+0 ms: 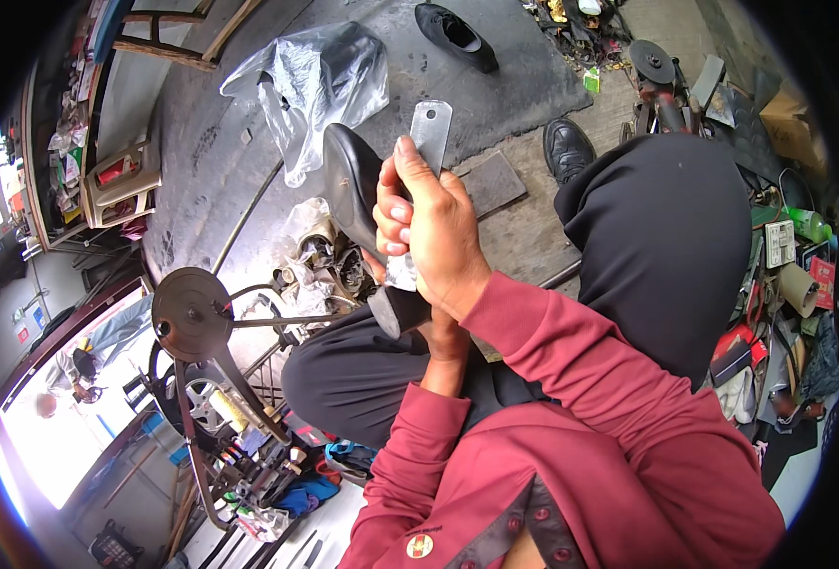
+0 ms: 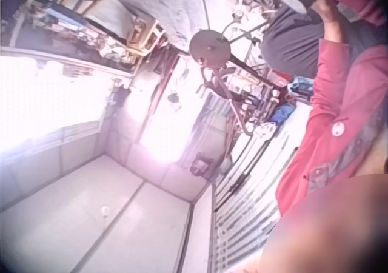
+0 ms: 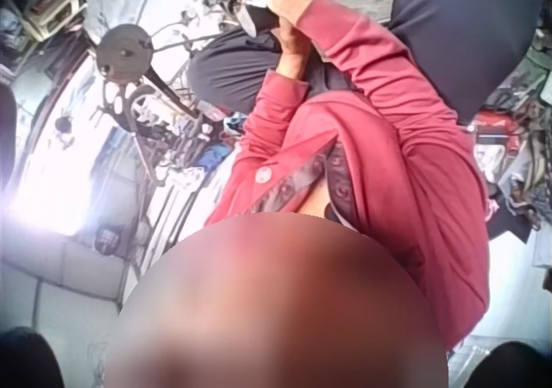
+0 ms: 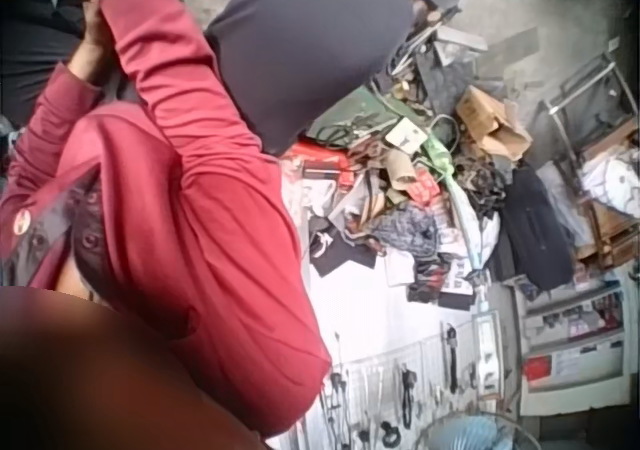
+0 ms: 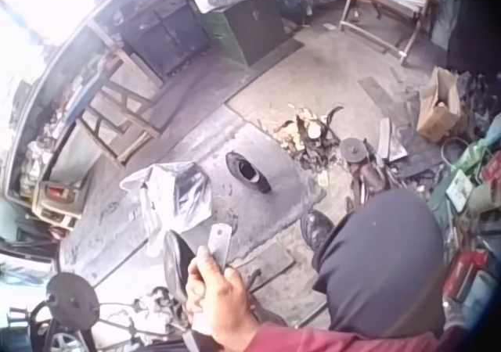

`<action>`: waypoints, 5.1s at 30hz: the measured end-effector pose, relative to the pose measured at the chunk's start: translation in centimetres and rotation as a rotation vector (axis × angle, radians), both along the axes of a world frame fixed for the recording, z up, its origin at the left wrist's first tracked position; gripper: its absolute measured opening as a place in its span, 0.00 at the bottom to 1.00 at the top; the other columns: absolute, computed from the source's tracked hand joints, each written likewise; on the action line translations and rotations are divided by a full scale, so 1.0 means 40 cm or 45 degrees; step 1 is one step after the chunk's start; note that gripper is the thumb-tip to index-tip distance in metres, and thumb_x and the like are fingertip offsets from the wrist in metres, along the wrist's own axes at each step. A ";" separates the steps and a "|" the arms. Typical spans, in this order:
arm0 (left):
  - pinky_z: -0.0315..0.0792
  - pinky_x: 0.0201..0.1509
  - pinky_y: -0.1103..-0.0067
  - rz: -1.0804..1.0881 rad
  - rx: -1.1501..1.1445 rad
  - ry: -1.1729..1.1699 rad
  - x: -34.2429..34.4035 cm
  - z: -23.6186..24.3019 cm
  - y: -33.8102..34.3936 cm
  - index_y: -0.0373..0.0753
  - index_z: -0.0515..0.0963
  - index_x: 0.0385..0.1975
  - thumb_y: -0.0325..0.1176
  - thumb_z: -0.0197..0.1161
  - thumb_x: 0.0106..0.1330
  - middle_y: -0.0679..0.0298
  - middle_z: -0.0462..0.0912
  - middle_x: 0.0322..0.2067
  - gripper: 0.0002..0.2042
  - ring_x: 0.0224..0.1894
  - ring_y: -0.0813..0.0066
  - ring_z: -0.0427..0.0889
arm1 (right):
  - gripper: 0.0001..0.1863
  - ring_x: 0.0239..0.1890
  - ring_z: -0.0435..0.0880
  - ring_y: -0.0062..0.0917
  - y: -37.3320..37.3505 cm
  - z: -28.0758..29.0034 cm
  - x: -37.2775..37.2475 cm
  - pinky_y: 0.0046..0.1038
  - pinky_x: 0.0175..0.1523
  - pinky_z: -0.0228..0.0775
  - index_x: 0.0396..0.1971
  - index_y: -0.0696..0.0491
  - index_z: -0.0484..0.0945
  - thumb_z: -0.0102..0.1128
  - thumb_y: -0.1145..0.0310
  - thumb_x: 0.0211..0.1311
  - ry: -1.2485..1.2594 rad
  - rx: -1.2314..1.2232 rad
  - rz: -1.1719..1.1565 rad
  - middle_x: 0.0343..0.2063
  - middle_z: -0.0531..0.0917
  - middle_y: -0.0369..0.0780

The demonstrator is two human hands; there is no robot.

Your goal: The person sits on the floor in a workshop and uses a flat metal tool to scrape and smooth the soles of black shoes. They handle multiple shoes one at a time, turning them over to work on different areas of the soles and placing finished shoes aside.

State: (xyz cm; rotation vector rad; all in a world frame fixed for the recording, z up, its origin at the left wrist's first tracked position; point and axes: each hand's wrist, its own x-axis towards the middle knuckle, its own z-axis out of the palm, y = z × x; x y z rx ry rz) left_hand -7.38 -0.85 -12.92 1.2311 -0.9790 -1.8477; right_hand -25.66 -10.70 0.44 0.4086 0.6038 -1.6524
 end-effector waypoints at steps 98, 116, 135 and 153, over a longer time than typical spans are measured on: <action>0.71 0.67 0.70 -0.074 -0.786 -0.584 -0.150 0.159 -0.124 0.29 0.40 0.79 0.29 0.76 0.54 0.46 0.76 0.61 0.58 0.60 0.56 0.81 | 0.22 0.19 0.60 0.16 -0.006 -0.018 -0.048 0.26 0.31 0.61 0.28 0.47 0.66 0.44 0.49 0.84 0.073 -0.178 0.166 0.18 0.60 0.28; 0.82 0.46 0.69 -0.141 -0.618 -0.592 -0.129 0.156 -0.110 0.33 0.35 0.80 0.32 0.81 0.47 0.47 0.87 0.46 0.66 0.39 0.54 0.91 | 0.27 0.14 0.48 0.14 -0.007 0.000 0.002 0.22 0.21 0.47 0.22 0.44 0.61 0.42 0.46 0.84 0.256 -0.167 -0.027 0.15 0.54 0.26; 0.81 0.40 0.66 -0.118 -0.742 -0.599 -0.141 0.177 -0.114 0.38 0.33 0.81 0.29 0.76 0.53 0.53 0.85 0.28 0.62 0.33 0.50 0.90 | 0.27 0.13 0.50 0.14 -0.010 -0.028 -0.058 0.24 0.20 0.49 0.20 0.44 0.60 0.45 0.48 0.83 0.203 -0.214 0.006 0.14 0.55 0.27; 0.81 0.42 0.69 -0.015 -0.749 -0.504 -0.143 0.179 -0.118 0.33 0.41 0.78 0.29 0.78 0.53 0.51 0.88 0.34 0.58 0.37 0.55 0.91 | 0.28 0.14 0.48 0.15 -0.016 -0.003 -0.005 0.25 0.20 0.46 0.21 0.44 0.58 0.47 0.46 0.82 0.457 -0.206 -0.121 0.15 0.53 0.27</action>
